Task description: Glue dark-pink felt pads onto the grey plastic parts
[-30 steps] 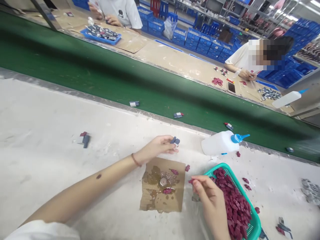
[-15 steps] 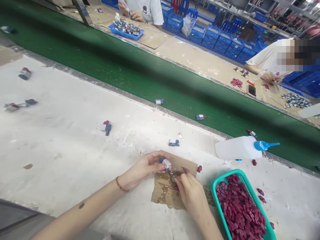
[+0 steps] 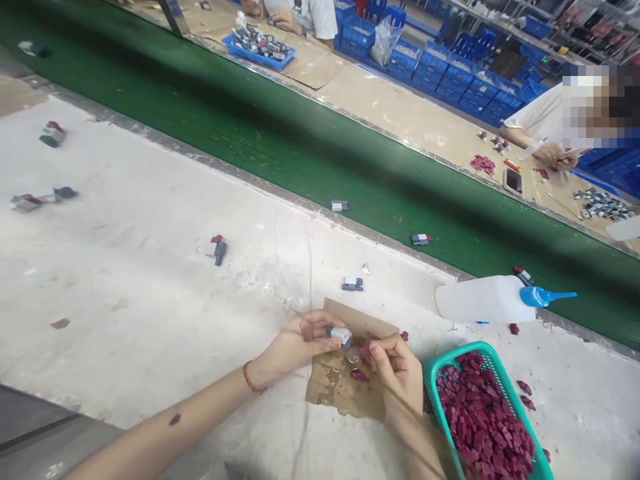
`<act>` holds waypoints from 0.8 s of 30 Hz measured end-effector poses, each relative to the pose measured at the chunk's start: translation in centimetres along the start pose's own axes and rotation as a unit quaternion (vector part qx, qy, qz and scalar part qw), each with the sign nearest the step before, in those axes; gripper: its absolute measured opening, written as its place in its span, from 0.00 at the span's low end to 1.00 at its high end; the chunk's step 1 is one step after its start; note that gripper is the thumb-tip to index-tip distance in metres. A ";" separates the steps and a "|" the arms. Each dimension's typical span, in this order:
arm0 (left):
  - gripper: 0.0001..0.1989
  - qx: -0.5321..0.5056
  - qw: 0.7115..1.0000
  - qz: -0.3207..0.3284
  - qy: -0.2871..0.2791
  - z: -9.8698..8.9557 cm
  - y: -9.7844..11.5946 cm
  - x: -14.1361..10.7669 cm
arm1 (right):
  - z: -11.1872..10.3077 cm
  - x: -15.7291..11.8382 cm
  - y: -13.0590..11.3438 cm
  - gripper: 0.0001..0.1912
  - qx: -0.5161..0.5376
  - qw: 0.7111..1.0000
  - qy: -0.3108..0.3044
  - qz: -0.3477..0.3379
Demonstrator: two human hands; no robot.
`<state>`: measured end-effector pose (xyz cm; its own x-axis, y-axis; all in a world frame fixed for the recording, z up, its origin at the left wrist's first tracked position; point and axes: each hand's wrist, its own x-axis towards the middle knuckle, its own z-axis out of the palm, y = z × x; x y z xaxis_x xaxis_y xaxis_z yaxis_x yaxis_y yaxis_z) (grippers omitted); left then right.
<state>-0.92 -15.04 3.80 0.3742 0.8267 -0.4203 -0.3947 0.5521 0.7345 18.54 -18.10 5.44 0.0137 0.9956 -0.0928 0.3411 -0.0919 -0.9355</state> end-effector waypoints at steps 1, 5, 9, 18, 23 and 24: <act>0.21 -0.004 1.000 -0.005 -0.002 0.1 -0.2 0.0 | 0.1 0.1 -0.1 0.19 0.029 0.999 0.019 0.009; 0.21 -0.014 1.000 -0.018 -0.001 0.5 -0.7 -0.1 | 0.7 0.3 -0.4 0.19 0.076 0.996 0.039 0.006; 0.21 -0.021 1.000 -0.012 -0.008 0.5 -0.9 -0.2 | 1.3 0.3 -0.1 0.15 0.073 0.997 0.036 0.000; 0.21 -0.012 1.000 -0.012 0.002 0.6 -1.2 -0.1 | 1.8 0.3 -0.3 0.09 0.024 0.998 0.002 -0.059; 0.22 0.021 0.999 -0.002 0.037 0.7 -1.4 -0.3 | 2.0 0.1 0.1 0.09 -0.029 0.991 0.003 -0.133; 0.21 0.029 0.999 -0.001 0.045 0.7 -1.4 -0.3 | 2.0 0.1 0.1 0.09 -0.036 0.990 0.001 -0.139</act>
<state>0.15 -16.18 3.28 0.2971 0.8337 -0.4654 -0.3444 0.5482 0.7621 16.68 -18.08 4.63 -0.0894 0.9821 0.1660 0.3983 0.1880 -0.8978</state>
